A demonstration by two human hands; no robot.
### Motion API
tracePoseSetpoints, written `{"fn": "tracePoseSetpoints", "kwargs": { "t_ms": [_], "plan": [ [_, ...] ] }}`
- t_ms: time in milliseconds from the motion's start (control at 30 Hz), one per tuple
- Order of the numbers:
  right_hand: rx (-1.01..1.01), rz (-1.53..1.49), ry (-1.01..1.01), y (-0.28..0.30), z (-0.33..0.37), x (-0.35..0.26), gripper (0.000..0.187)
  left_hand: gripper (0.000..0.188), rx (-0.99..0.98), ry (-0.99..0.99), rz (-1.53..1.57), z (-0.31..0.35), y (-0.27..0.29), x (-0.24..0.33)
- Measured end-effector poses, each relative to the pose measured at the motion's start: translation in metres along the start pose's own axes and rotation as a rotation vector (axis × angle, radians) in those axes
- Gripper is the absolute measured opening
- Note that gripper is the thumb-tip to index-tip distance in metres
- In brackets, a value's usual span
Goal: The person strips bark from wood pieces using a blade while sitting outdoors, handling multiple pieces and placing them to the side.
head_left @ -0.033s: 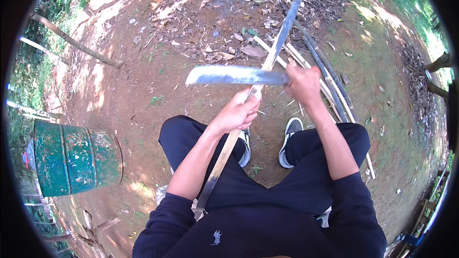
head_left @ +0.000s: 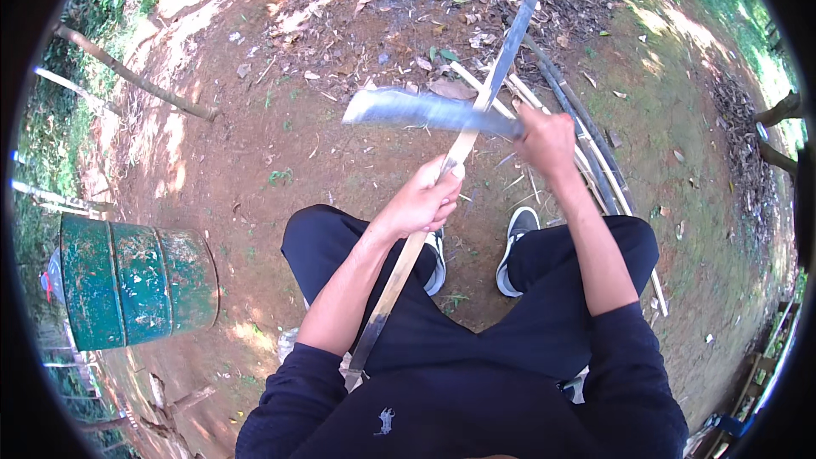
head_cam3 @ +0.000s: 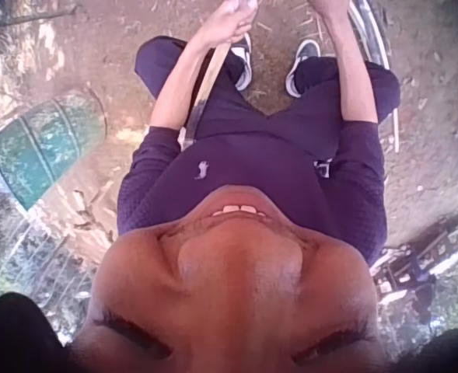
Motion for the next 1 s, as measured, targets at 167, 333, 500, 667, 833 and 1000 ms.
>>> {"fn": "tracePoseSetpoints", "kwargs": {
  "t_ms": [167, 333, 500, 667, 833, 1000],
  "plan": [
    [-0.118, 0.116, -0.460, -0.004, 0.004, 0.066, 0.007, 0.019, -0.033, 0.023, 0.053, 0.008, -0.007, 0.005],
    [-0.234, -0.091, -0.234, -0.019, 0.023, -0.008, 0.011, 0.021, -0.015, 0.009, 0.093, 0.003, 0.005, 0.007],
    [-0.132, -0.031, -0.093, -0.016, 0.011, 0.007, 0.019, 0.020, 0.011, -0.022, 0.072, -0.009, -0.002, 0.008],
    [-0.144, 0.000, -0.068, -0.015, 0.014, -0.016, 0.016, 0.020, 0.047, 0.000, 0.118, -0.001, 0.009, 0.008],
    [-0.023, -0.052, -0.020, -0.006, 0.001, 0.014, 0.011, 0.018, 0.022, -0.024, 0.125, -0.003, 0.001, 0.012],
    [-0.186, -0.010, -0.071, -0.019, 0.018, -0.016, 0.007, 0.019, 0.077, 0.012, 0.181, -0.004, 0.014, 0.006]
  ]
}}
Point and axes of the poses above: each hand's wrist, its own z-axis away from the middle knuckle, its own y-axis out of the back of the hand, x = y × z, the point moved 9 cm from there along -z, towards the middle knuckle, and after that the axes turned 14 degrees about x, right-handed, at the moved point
